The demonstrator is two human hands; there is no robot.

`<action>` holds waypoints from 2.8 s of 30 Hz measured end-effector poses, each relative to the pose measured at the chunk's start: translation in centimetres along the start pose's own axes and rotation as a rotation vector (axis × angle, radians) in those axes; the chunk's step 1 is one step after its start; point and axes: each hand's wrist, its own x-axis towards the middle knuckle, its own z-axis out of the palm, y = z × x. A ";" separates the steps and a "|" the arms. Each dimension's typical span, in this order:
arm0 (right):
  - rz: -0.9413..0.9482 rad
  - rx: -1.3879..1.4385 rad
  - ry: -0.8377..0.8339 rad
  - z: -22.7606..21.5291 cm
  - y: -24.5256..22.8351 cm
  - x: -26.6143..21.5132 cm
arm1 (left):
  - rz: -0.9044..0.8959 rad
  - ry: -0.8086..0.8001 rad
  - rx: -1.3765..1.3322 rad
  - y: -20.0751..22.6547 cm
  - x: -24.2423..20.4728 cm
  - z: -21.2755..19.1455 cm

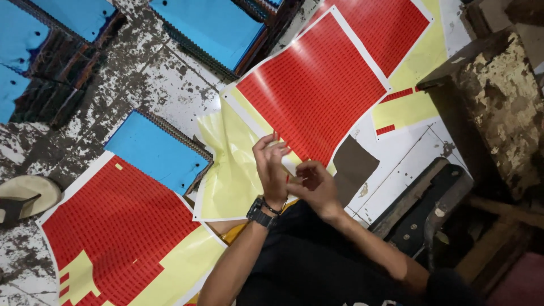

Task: Assembling fabric sample books by selecting, aligning, and attaching swatches to covers

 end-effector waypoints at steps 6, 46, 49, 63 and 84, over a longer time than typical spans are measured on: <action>-0.578 -0.668 0.164 -4.0 1.4 3.9 | 0.441 -0.138 0.733 2.1 1.1 -1.5; -0.611 -0.440 -0.949 20.0 -9.2 9.0 | 0.366 0.456 0.188 15.4 -0.7 -19.3; -0.599 -0.524 -1.149 22.9 -9.8 9.4 | 0.358 0.475 0.353 16.0 -1.5 -20.6; -0.499 -0.633 -1.356 25.0 -10.1 10.9 | 0.098 0.408 0.400 15.4 1.0 -21.7; -0.556 -0.862 -1.385 34.7 -5.1 18.9 | 0.493 0.684 1.472 5.6 10.8 -27.3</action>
